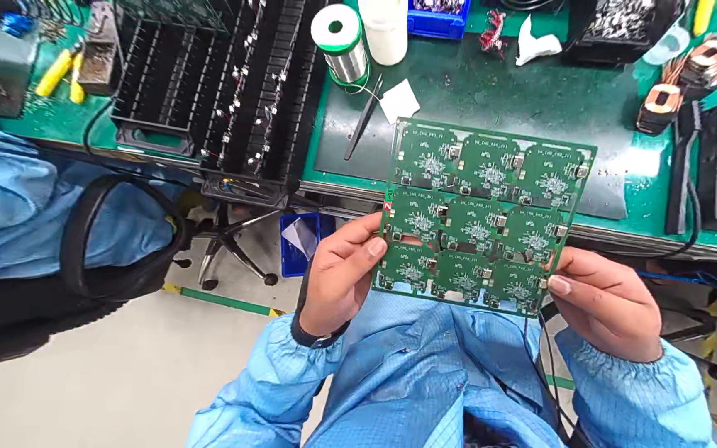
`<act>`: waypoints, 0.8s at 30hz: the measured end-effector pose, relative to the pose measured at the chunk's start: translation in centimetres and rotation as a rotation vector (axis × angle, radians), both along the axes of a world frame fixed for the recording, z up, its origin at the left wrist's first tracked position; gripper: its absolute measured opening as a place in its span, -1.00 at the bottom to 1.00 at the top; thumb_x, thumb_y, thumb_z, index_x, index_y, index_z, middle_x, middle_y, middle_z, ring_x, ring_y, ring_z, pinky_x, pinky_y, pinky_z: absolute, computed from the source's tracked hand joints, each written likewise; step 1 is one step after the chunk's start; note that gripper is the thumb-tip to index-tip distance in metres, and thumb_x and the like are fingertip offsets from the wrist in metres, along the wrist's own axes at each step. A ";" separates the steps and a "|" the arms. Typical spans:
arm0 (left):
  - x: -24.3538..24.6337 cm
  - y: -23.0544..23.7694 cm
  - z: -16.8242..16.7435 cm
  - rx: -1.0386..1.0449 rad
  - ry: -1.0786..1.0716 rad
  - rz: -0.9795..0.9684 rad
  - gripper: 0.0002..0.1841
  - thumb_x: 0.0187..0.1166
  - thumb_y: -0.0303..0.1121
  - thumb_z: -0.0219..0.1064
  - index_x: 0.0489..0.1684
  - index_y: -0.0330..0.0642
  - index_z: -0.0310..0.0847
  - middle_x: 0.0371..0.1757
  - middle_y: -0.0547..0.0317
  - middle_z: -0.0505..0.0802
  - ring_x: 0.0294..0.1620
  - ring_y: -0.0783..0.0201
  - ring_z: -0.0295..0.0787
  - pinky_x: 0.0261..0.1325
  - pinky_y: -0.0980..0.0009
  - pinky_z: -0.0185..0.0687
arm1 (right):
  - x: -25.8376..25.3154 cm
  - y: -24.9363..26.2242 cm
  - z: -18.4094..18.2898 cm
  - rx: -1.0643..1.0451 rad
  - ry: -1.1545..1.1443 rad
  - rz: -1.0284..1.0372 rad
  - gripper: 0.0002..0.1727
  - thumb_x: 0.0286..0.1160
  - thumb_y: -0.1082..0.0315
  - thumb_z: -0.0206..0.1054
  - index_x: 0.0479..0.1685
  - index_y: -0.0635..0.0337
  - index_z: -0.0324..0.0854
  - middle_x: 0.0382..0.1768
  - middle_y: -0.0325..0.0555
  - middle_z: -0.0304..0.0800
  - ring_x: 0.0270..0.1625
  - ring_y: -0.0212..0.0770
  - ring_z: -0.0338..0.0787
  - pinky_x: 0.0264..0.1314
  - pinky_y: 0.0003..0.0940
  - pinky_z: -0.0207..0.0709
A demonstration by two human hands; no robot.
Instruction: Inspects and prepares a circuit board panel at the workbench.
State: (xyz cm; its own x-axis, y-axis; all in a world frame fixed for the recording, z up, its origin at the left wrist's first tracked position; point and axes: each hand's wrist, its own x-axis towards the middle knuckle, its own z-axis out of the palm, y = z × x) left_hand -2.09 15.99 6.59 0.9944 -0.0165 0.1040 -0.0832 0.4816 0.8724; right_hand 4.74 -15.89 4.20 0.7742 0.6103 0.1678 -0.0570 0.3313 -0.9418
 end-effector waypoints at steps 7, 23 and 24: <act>0.3 -0.7 -0.8 0.024 -0.010 0.008 -0.69 0.79 -0.50 0.11 0.30 -0.46 0.65 0.12 -0.12 0.90 0.11 0.14 0.90 0.29 0.14 0.82 | 0.4 -0.7 -0.3 -0.046 -0.018 -0.030 -0.73 0.75 0.32 0.21 0.16 0.25 0.75 -0.03 -0.21 0.89 -0.09 -0.42 0.86 -0.04 -0.48 0.78; 0.4 -0.8 -1.1 0.034 -0.021 0.021 -0.69 0.79 -0.53 0.09 0.31 -0.48 0.64 0.15 -0.11 0.89 0.16 0.14 0.89 0.34 0.14 0.80 | 1.1 0.6 0.0 -0.100 -0.011 -0.158 -0.75 0.77 0.31 0.19 -0.04 0.19 0.79 -0.09 -0.25 0.91 -0.03 -0.41 0.86 0.15 -0.42 0.76; 0.5 -0.9 -1.1 0.032 -0.014 0.009 -0.69 0.80 -0.52 0.09 0.33 -0.48 0.63 0.16 -0.11 0.89 0.17 0.14 0.89 0.34 0.13 0.79 | 1.2 0.7 0.1 -0.076 0.024 -0.166 -0.75 0.76 0.33 0.18 -0.06 0.20 0.80 -0.10 -0.23 0.91 -0.04 -0.40 0.87 0.14 -0.41 0.77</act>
State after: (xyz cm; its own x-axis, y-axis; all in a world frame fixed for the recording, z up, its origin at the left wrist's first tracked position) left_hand -1.58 15.13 5.52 0.9931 -0.0107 0.1171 -0.0996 0.4529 0.8860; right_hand 5.90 -15.17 4.27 0.8686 0.4840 0.1063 -0.0303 0.2661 -0.9635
